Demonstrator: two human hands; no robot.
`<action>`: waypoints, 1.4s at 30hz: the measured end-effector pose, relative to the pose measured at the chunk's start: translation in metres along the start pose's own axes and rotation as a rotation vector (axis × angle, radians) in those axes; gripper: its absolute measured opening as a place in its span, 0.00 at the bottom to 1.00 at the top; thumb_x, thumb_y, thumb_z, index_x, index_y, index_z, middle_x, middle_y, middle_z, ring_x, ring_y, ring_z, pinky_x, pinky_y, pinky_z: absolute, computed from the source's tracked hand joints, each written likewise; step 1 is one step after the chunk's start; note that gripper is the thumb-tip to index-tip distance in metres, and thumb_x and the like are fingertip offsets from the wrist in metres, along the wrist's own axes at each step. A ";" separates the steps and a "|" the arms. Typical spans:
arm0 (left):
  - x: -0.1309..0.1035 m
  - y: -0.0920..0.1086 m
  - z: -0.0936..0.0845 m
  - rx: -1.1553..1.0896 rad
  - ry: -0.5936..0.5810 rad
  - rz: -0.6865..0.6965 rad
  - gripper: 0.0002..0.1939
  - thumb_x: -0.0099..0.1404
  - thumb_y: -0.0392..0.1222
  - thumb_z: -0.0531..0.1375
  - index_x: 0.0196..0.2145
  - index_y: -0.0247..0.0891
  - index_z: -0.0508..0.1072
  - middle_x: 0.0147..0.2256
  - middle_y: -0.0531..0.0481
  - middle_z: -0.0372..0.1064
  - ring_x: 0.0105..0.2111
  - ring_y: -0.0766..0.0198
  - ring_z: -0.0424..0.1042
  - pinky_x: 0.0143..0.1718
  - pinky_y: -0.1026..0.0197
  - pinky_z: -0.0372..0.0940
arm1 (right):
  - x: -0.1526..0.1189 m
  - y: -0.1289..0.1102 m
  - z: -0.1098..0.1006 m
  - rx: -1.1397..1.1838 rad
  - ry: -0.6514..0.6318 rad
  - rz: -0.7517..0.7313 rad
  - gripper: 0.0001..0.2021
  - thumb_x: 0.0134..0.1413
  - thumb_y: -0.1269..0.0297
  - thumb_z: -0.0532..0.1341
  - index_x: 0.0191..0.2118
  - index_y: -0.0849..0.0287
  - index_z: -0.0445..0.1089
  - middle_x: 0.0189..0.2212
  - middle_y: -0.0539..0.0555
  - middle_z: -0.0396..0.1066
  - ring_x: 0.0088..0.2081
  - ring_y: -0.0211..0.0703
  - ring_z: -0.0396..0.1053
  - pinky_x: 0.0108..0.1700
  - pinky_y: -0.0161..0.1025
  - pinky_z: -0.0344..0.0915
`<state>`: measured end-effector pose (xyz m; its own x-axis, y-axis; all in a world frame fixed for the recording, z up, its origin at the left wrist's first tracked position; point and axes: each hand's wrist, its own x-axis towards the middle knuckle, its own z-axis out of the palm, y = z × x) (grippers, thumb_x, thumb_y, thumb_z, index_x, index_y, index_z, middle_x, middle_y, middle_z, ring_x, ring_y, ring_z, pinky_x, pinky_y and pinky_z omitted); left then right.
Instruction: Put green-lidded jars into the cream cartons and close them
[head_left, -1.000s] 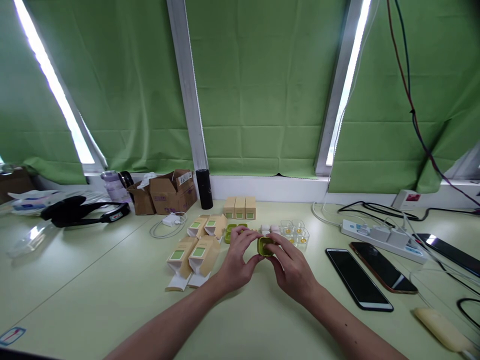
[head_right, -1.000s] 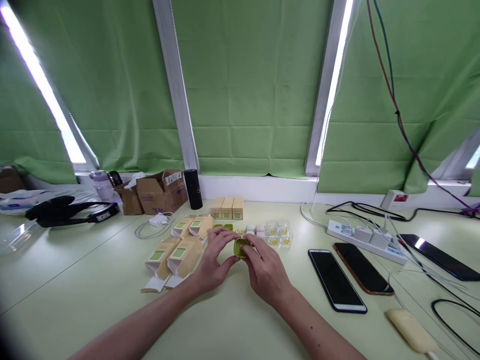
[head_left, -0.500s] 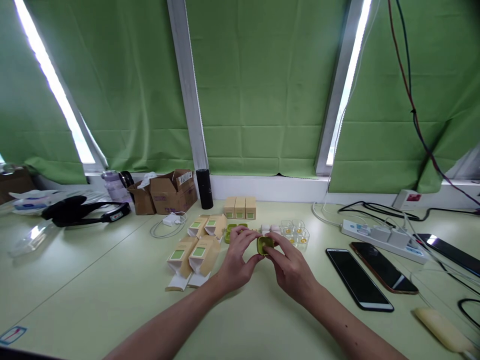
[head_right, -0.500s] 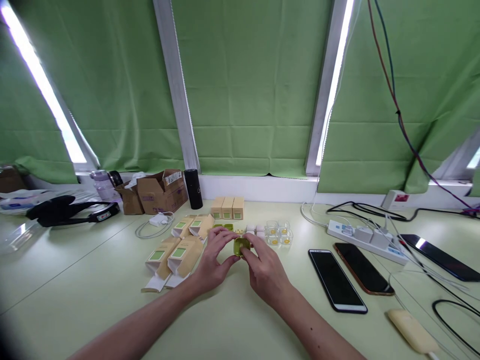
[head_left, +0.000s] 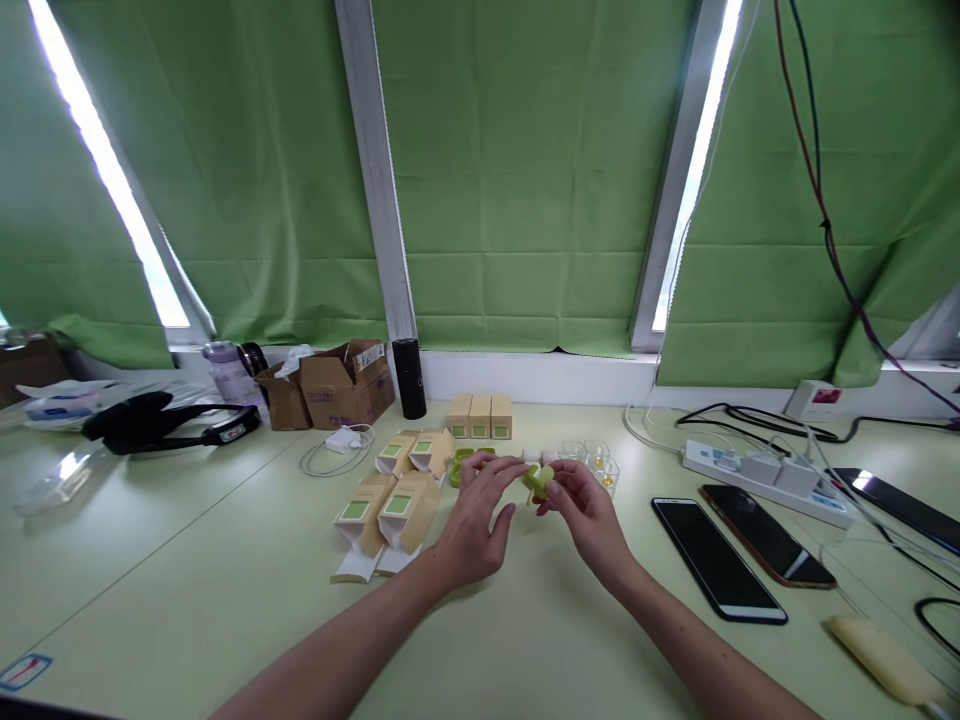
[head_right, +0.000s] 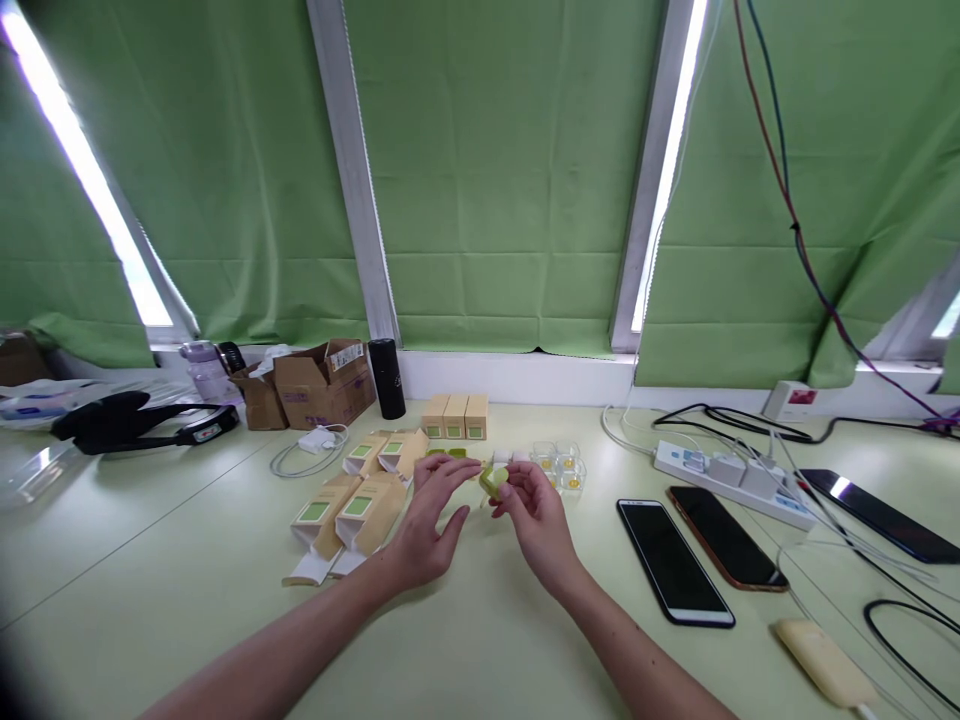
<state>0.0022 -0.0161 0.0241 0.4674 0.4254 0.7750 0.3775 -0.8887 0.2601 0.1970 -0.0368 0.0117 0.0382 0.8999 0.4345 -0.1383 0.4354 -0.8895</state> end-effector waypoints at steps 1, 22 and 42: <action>0.000 0.001 0.000 0.018 -0.013 0.004 0.31 0.67 0.27 0.56 0.65 0.44 0.62 0.60 0.39 0.66 0.59 0.45 0.60 0.61 0.36 0.57 | 0.001 0.000 0.001 0.060 0.002 0.051 0.19 0.61 0.46 0.66 0.47 0.56 0.68 0.36 0.54 0.76 0.35 0.46 0.77 0.39 0.46 0.77; 0.002 -0.007 0.009 -0.045 0.004 -0.162 0.22 0.66 0.35 0.65 0.57 0.43 0.72 0.51 0.42 0.72 0.56 0.47 0.62 0.59 0.40 0.63 | -0.002 0.005 0.004 0.171 0.005 0.301 0.31 0.51 0.32 0.65 0.44 0.56 0.68 0.22 0.49 0.73 0.22 0.44 0.73 0.25 0.39 0.68; 0.005 -0.033 0.021 -1.063 0.155 -0.881 0.27 0.47 0.44 0.79 0.43 0.35 0.78 0.39 0.46 0.78 0.41 0.59 0.76 0.48 0.56 0.69 | 0.031 0.034 -0.042 -1.480 0.047 -0.375 0.15 0.55 0.73 0.65 0.48 0.56 0.75 0.49 0.61 0.74 0.50 0.60 0.64 0.49 0.51 0.61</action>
<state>0.0087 0.0189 0.0078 0.2767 0.9466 0.1654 -0.3174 -0.0724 0.9455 0.2350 0.0067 -0.0113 -0.1212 0.7228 0.6804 0.9673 0.2400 -0.0826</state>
